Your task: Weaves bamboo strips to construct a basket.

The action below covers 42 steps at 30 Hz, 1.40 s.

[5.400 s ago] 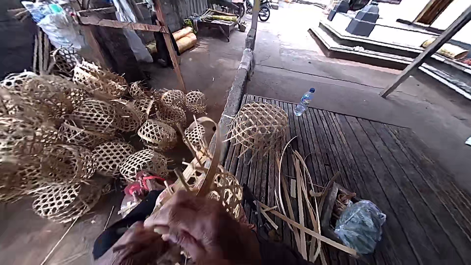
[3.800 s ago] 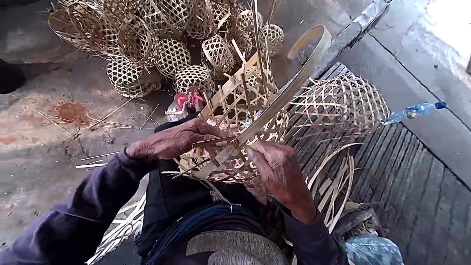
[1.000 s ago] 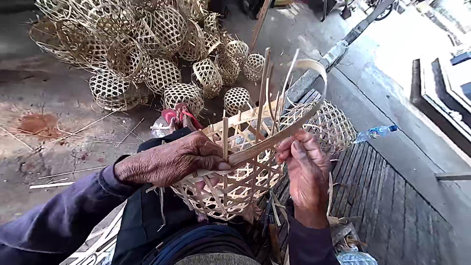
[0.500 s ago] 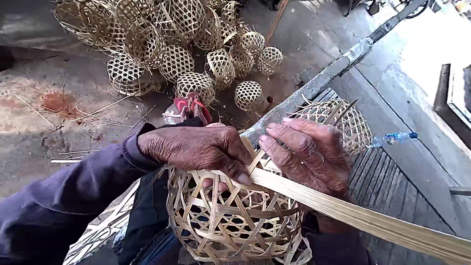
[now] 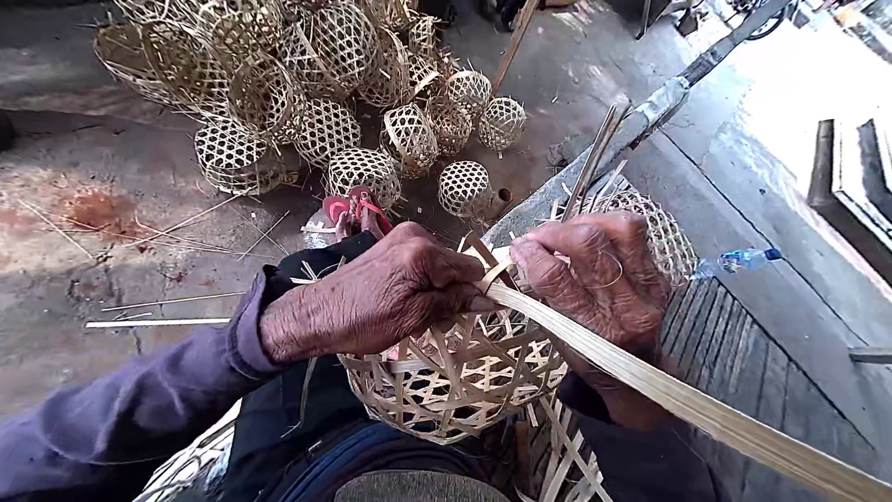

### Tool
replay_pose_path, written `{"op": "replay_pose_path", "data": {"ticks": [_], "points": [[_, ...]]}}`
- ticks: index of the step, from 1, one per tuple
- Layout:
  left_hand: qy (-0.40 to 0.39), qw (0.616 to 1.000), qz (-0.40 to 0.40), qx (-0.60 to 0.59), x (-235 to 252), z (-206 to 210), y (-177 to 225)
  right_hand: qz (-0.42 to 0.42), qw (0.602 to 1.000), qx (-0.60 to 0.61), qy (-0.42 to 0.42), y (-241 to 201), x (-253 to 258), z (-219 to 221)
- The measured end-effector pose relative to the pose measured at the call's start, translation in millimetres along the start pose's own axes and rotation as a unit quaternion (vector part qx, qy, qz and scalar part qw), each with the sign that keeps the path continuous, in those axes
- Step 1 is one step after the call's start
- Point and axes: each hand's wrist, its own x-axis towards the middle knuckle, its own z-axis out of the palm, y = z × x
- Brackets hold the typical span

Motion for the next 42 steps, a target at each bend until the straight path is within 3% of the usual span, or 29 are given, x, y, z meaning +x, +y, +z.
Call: {"op": "replay_pose_path", "data": {"ticks": [3, 7, 13, 16, 18, 20, 23, 25, 28, 32, 38, 40, 42], "points": [[0.049, 0.999, 0.006, 0.015, 2.2, 2.4, 1.8, 0.025, 1.000, 0.005, 0.011, -3.8, 2.0, -2.5], [0.125, 0.985, 0.029, 0.115, 4.1, 7.5, -1.6, 0.161, 0.980, 0.115, -0.021, -7.7, -5.4, 2.5], [0.205, 0.968, -0.023, 0.142, -15.0, 32.8, -27.0, 0.250, 0.955, 0.160, 0.003, -25.6, -20.0, 31.1], [0.230, 0.965, -0.043, 0.116, -23.0, 43.5, -31.5, 0.297, 0.922, 0.249, -0.015, -28.6, -26.2, 33.9], [0.241, 0.966, -0.083, 0.026, -27.5, 51.5, -31.5, 0.339, 0.880, 0.332, -0.033, -27.9, -31.4, 39.3], [0.228, 0.957, -0.146, -0.105, -34.9, 54.5, -33.4, 0.361, 0.853, 0.373, -0.047, -28.4, -35.2, 46.7], [0.109, 0.940, -0.212, -0.245, -43.1, 28.2, -41.9, 0.354, 0.851, 0.383, -0.065, -27.4, -38.0, 48.0], [0.055, 0.938, -0.243, -0.241, -38.7, 2.8, -47.3, 0.355, 0.844, 0.397, -0.064, -25.1, -40.4, 44.6], [0.035, 0.922, -0.281, -0.262, -23.2, -24.9, -42.4, 0.357, 0.849, 0.387, -0.050, -29.2, -42.2, 42.5], [-0.047, 0.933, -0.309, -0.176, 7.3, -27.2, -20.4, 0.345, 0.873, 0.344, -0.025, -46.2, -38.9, 48.1], [-0.006, 0.957, -0.279, -0.085, 8.9, -4.1, -4.3, 0.280, 0.919, 0.275, -0.038, -52.2, -49.1, 38.1], [-0.014, 0.965, -0.247, -0.087, 1.0, -4.2, -5.1, 0.301, 0.904, 0.304, -0.026, -41.5, -54.9, 29.8], [-0.036, 0.978, -0.189, -0.081, -7.0, 0.3, -5.8, 0.363, 0.845, 0.392, 0.015, -26.0, -59.8, 23.8]]}}
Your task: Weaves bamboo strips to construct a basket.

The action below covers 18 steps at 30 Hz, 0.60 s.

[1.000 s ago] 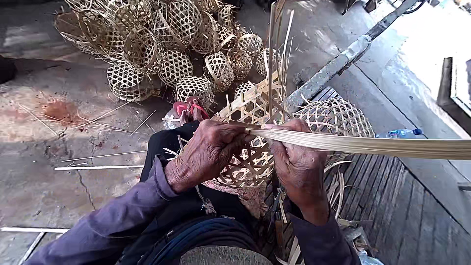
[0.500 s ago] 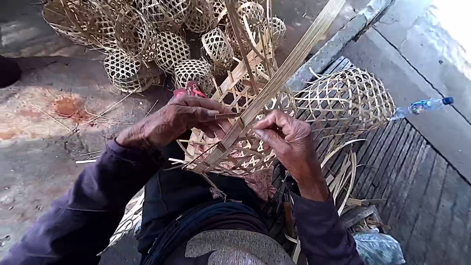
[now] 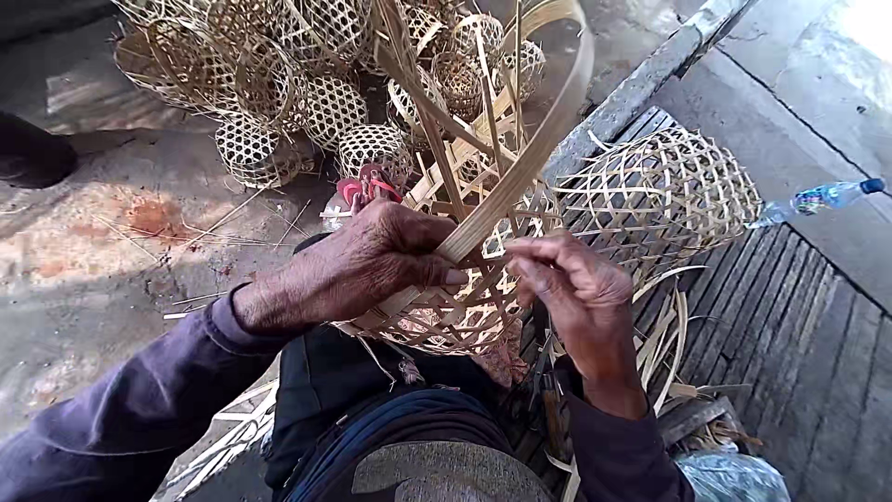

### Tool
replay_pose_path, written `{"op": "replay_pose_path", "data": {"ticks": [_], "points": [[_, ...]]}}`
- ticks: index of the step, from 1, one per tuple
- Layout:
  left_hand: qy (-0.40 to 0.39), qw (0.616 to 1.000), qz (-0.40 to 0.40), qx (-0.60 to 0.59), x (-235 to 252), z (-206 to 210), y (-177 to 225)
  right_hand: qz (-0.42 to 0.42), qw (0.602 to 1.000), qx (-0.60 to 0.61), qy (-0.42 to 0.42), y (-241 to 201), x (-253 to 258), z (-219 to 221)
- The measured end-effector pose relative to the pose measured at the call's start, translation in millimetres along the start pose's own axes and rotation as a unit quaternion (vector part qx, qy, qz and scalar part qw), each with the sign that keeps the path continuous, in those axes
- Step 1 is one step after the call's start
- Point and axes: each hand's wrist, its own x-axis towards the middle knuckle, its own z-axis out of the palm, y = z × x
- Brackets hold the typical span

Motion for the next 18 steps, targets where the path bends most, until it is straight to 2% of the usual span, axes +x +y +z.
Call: {"op": "replay_pose_path", "data": {"ticks": [3, 5, 7, 9, 11, 13, 18], "points": [[-0.030, 0.993, 0.101, 0.055, -2.3, 12.2, -7.8, 0.063, 0.978, 0.197, 0.021, 3.4, 8.0, -17.7], [-0.048, 0.986, 0.133, 0.082, 0.0, 16.6, -12.2, 0.020, 0.964, 0.264, -0.014, 4.1, 10.9, -25.2], [-0.054, 0.985, 0.138, 0.085, 2.5, 20.5, -13.6, -0.038, 0.975, 0.212, -0.054, -0.3, 14.6, -30.1], [-0.056, 0.984, 0.143, 0.092, 5.4, 23.3, -12.3, -0.088, 0.993, 0.025, -0.079, -12.4, 18.4, -34.2], [-0.049, 0.981, 0.153, 0.106, 7.9, 25.4, -10.9, -0.109, 0.984, -0.105, -0.096, -27.5, 22.6, -35.2], [-0.039, 0.981, 0.156, 0.107, 9.2, 27.0, -10.2, -0.127, 0.982, -0.103, -0.091, -35.4, 24.9, -32.6], [-0.014, 0.983, 0.161, 0.089, 4.8, 31.7, -14.9, -0.188, 0.978, 0.038, -0.087, -25.9, 23.5, -18.2]]}}
